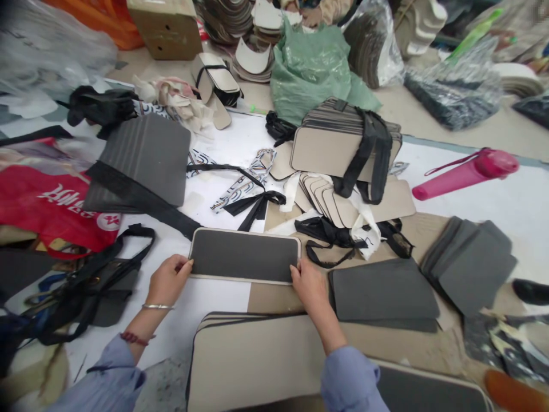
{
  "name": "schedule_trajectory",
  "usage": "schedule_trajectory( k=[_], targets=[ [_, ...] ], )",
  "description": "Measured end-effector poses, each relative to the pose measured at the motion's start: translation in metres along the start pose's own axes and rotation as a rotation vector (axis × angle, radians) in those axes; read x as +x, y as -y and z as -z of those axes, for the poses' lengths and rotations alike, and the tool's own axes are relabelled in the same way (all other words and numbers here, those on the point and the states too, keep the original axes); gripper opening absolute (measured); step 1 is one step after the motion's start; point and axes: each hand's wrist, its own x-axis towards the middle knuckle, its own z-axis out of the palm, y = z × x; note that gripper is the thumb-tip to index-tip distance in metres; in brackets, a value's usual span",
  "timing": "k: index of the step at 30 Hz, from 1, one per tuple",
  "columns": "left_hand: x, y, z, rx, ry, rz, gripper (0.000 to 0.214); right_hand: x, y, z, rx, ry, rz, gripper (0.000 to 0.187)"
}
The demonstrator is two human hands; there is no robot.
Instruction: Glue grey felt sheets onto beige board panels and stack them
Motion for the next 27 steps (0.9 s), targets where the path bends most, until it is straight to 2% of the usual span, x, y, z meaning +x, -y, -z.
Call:
schedule_trajectory(
  k=[11, 22, 27],
  targets=[
    [-0.0007, 0.0033, -0.0051, 0.002, -0.037, 0.006, 0.013, 0.0069, -0.0082, -0.0092, 0.063, -0.034, 0.059, 0.023],
    [-0.0012, 0.0043, -0.0032, -0.015, -0.04, 0.007, 0.014, 0.007, -0.0074, -0.0096, 0.11, -0.03, -0.071, 0.022],
    [-0.0023, 0.003, -0.0024, 0.012, -0.035, 0.018, 0.017, 0.0081, -0.0096, -0.0097, 0.129, -0.005, -0.086, 0.02]
  ],
)
